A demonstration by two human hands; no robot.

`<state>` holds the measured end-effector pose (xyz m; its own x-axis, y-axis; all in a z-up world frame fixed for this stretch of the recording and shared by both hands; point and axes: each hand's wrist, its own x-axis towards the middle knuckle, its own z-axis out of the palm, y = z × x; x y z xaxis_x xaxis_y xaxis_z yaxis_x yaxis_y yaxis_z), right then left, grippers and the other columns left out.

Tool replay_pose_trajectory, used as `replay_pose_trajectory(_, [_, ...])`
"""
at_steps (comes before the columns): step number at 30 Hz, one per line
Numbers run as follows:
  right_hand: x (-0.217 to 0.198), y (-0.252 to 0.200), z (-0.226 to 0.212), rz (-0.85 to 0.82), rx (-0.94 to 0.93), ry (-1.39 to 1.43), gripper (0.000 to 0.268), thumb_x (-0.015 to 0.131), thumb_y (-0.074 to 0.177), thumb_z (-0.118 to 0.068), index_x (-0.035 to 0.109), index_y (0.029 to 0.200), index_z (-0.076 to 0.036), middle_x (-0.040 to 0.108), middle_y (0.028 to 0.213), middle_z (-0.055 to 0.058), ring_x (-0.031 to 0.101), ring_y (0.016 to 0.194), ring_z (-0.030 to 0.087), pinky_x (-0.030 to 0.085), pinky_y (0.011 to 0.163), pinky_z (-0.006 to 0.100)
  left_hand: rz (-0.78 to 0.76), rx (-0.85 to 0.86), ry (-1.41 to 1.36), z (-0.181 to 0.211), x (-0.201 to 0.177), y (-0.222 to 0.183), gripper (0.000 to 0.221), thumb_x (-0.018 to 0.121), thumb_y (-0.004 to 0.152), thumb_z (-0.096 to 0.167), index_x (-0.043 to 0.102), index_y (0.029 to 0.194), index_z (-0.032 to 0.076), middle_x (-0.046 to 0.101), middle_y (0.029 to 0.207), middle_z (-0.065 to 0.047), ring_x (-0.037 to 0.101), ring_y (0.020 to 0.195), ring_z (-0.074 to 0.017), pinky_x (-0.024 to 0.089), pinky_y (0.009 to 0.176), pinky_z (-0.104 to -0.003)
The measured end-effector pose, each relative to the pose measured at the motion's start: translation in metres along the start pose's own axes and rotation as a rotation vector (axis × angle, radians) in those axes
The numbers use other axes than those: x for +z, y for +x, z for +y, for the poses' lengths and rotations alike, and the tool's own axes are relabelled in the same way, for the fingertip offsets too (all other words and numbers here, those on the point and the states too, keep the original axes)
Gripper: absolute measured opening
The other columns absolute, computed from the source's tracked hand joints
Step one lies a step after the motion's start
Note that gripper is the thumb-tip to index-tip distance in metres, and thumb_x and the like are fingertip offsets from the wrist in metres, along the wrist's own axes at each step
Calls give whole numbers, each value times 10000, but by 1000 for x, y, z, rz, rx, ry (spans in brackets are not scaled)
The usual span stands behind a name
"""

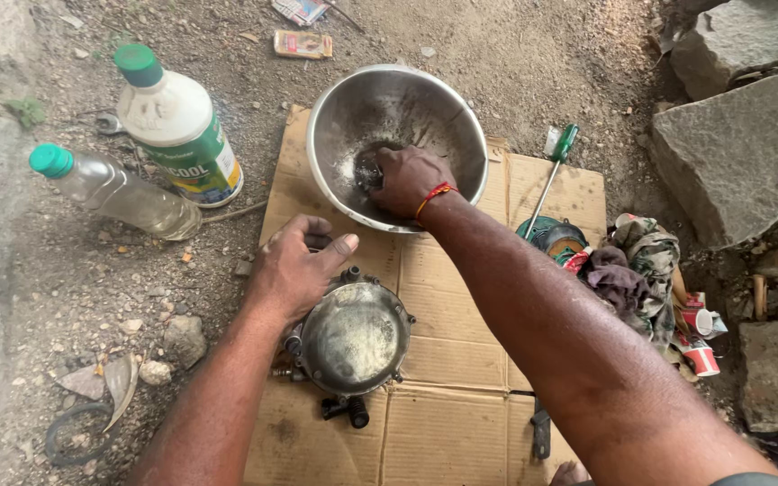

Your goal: The person wipes a metal bowl with a cloth, then uses a screwdriver to remove and replace screws on a mechanical housing while sitting on a cardboard sheet.

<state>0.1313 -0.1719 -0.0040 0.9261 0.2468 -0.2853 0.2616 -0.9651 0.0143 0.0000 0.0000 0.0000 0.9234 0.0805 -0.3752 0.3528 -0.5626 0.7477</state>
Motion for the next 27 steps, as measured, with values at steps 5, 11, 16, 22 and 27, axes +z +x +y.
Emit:
replay_pose_trajectory(5, [-13,-14,18,60,44,220,440,712,857,-499,732,1133,-156,758,996,107,727,885,230,596,847,395,28,-5,-50,-3,-3,1,657,709,837,554,625,1290,86,704,1219,-110,678,1131,-254,546,968,-428])
replay_pose_trajectory(11, [-45,-56,60,157,42,412,305,743,866,-390,788,915,-92,768,866,116,726,745,208,588,747,385,101,73,-131,-5,-2,0,596,752,817,499,679,1215,62,741,1151,-120,710,1082,-244,552,940,-387])
replay_pose_trajectory(16, [-53,-94,72,28,89,782,310,694,934,-410,789,897,-118,794,840,65,734,730,164,600,741,354,114,46,-249,-9,6,-4,550,756,821,456,686,1189,53,750,1126,-127,716,1050,-256,559,900,-386])
replay_pose_trajectory(22, [-2,-145,41,-247,-191,98,421,670,907,-528,748,886,-114,774,830,89,731,788,301,572,784,444,145,41,-105,-11,10,-6,523,743,851,463,699,1190,67,757,1126,-135,714,1049,-269,545,912,-395])
replay_pose_trajectory(27, [29,-158,39,16,-434,54,413,713,848,-508,713,909,-99,723,830,137,695,768,389,545,684,521,150,86,-132,-13,14,-5,534,740,843,463,703,1192,61,771,1124,-138,734,1044,-256,558,915,-388])
